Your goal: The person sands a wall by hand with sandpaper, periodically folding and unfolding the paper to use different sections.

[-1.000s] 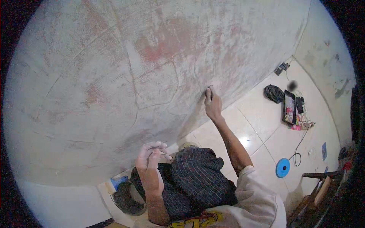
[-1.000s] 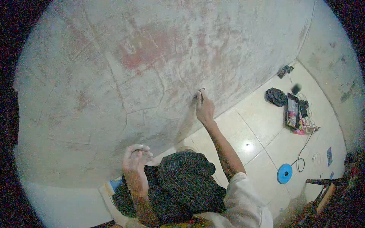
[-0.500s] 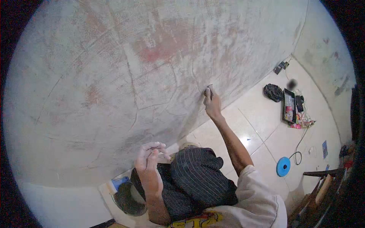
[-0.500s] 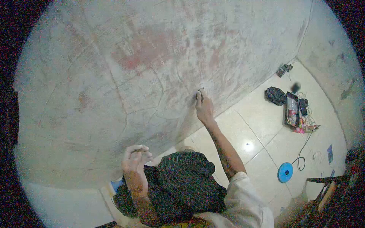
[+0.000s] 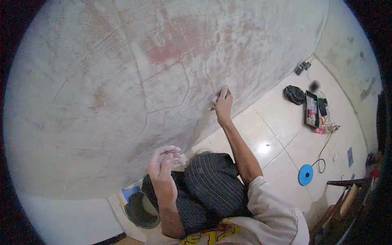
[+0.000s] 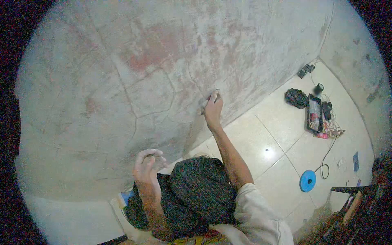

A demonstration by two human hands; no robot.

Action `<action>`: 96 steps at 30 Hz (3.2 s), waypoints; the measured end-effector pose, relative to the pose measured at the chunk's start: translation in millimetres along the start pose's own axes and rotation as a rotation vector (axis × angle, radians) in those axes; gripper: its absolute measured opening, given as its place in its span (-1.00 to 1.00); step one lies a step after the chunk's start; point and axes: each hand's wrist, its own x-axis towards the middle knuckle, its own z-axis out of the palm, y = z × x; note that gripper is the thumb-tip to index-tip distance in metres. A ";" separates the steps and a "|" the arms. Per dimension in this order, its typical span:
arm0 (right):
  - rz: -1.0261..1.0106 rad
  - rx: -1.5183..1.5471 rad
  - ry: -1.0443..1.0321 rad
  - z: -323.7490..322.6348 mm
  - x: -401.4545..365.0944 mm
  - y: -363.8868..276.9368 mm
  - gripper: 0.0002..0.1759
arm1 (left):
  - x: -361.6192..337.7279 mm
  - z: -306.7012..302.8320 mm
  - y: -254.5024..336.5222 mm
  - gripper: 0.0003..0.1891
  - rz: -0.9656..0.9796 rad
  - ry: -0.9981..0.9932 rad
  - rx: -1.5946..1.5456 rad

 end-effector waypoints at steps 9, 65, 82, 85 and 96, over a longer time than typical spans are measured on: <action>-0.123 -0.018 0.015 -0.6 15.0 6.7 -0.55 | 5.7 -2.9 5.6 -0.79 0.018 0.024 -0.047; 0.117 0.129 0.073 -8.5 18.1 -0.9 -0.54 | -2.5 -7.4 2.1 -0.80 0.021 -0.024 -0.078; -0.339 -0.360 -0.137 -29.8 59.8 35.5 -0.57 | 6.6 -8.1 -3.6 -0.84 0.081 -0.048 -0.208; -0.030 -0.067 0.008 -29.1 31.0 -10.0 -0.56 | 9.6 -6.0 -8.7 -0.81 0.064 -0.064 -0.123; -0.042 0.185 -0.312 20.5 -113.6 -129.5 -0.50 | 19.8 -16.1 -22.7 -0.78 0.057 -0.070 -0.225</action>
